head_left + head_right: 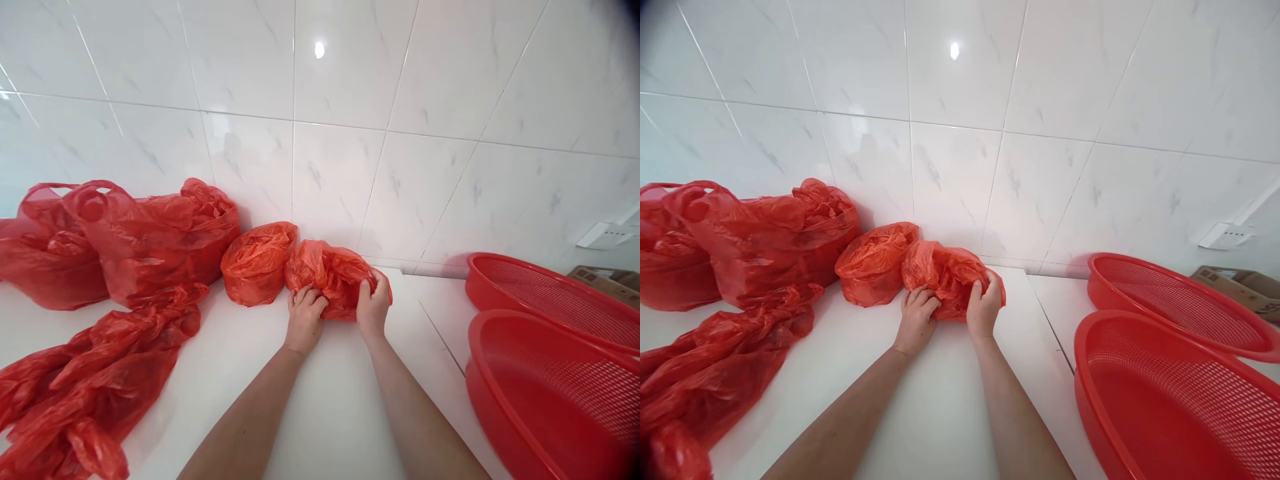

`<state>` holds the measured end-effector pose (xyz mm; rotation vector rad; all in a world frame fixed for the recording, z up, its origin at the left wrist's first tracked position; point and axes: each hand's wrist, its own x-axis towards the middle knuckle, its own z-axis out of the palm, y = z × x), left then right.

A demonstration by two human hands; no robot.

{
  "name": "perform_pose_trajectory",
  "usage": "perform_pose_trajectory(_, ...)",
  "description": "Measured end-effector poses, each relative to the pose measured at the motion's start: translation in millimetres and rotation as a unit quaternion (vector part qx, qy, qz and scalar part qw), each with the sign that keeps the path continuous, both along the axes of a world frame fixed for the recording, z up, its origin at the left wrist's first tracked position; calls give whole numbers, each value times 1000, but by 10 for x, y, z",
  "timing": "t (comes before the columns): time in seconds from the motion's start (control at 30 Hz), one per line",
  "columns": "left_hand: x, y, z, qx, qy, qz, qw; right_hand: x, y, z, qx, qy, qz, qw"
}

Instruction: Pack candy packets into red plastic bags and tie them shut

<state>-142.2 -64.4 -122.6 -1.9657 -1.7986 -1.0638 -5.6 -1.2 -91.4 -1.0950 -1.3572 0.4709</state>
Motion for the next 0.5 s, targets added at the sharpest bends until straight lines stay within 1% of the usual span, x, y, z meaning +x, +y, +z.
perform_pose_trajectory(0.1,-8,16,-6,6,-9,-11,1000,-133,-39,147,38,-53,12,998)
perform_pose_trajectory(0.17,-15,24,-9,8,-12,-19,1000,-216,-52,186,47,-113,38,992)
perform_pose_trajectory(0.23,-20,33,-12,7,-18,-21,1000,-258,-30,170,46,-173,56,982)
perform_pose_trajectory(0.3,-24,45,-17,3,-25,-22,999,-247,31,111,14,-197,65,978)
perform_pose_trajectory(0.37,-28,58,-25,5,-35,-20,999,-191,118,32,-46,-141,76,986)
perform_pose_trajectory(0.43,-29,70,-33,11,-48,-14,999,-111,207,-43,-96,-44,76,992)
perform_pose_trajectory(0.5,-30,79,-39,14,-60,-8,998,-32,284,-106,-113,32,53,992)
